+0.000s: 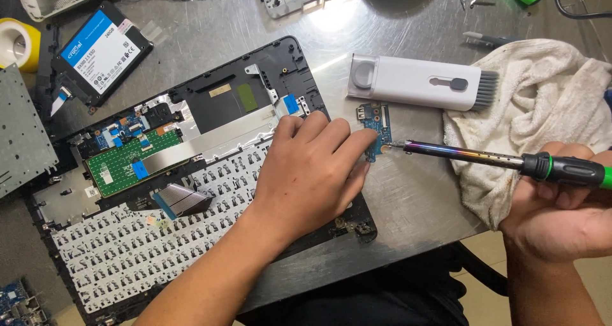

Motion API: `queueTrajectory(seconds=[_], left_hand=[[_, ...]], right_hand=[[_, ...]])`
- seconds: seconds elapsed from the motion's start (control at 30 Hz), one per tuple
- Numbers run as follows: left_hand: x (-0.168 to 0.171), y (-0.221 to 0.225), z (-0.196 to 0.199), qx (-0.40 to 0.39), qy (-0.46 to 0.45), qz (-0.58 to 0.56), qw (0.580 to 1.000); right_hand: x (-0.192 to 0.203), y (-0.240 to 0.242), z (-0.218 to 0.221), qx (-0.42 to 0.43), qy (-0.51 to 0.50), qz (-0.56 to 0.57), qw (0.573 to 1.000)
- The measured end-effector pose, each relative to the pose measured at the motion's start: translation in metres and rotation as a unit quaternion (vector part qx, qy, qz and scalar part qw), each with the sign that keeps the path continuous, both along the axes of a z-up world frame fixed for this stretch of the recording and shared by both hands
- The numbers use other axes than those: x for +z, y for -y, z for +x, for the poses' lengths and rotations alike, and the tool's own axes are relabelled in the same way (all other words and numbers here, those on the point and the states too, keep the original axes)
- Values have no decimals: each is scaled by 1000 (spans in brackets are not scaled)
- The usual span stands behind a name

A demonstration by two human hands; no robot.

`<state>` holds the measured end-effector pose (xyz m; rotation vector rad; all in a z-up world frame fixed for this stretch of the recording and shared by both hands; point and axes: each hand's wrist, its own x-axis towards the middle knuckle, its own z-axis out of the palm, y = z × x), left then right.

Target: Using a soldering iron on a small I/O board and then inspecting the board by hand.

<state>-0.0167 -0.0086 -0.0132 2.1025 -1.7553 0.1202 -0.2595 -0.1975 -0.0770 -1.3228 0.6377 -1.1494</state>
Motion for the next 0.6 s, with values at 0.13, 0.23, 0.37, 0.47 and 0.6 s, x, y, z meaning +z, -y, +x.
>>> queueTrajectory(seconds=[0.13, 0.23, 0.37, 0.47, 0.6], left_hand=[[0, 0, 0, -1, -2, -1, 1000], [1, 0, 0, -2, -4, -1, 1000], [1, 0, 0, -4, -5, 1, 1000], [1, 0, 0, -2, 2, -3, 1000], [1, 0, 0, -2, 0, 0, 1000]], right_hand=[[1, -1, 0, 5, 9, 2, 1000], [3, -1, 1, 4, 1, 9, 1000], [-2, 2, -3, 16, 14, 8, 1000], [-4, 2, -4, 7, 30, 6, 1000], [7, -3, 4, 10, 4, 18, 1000]])
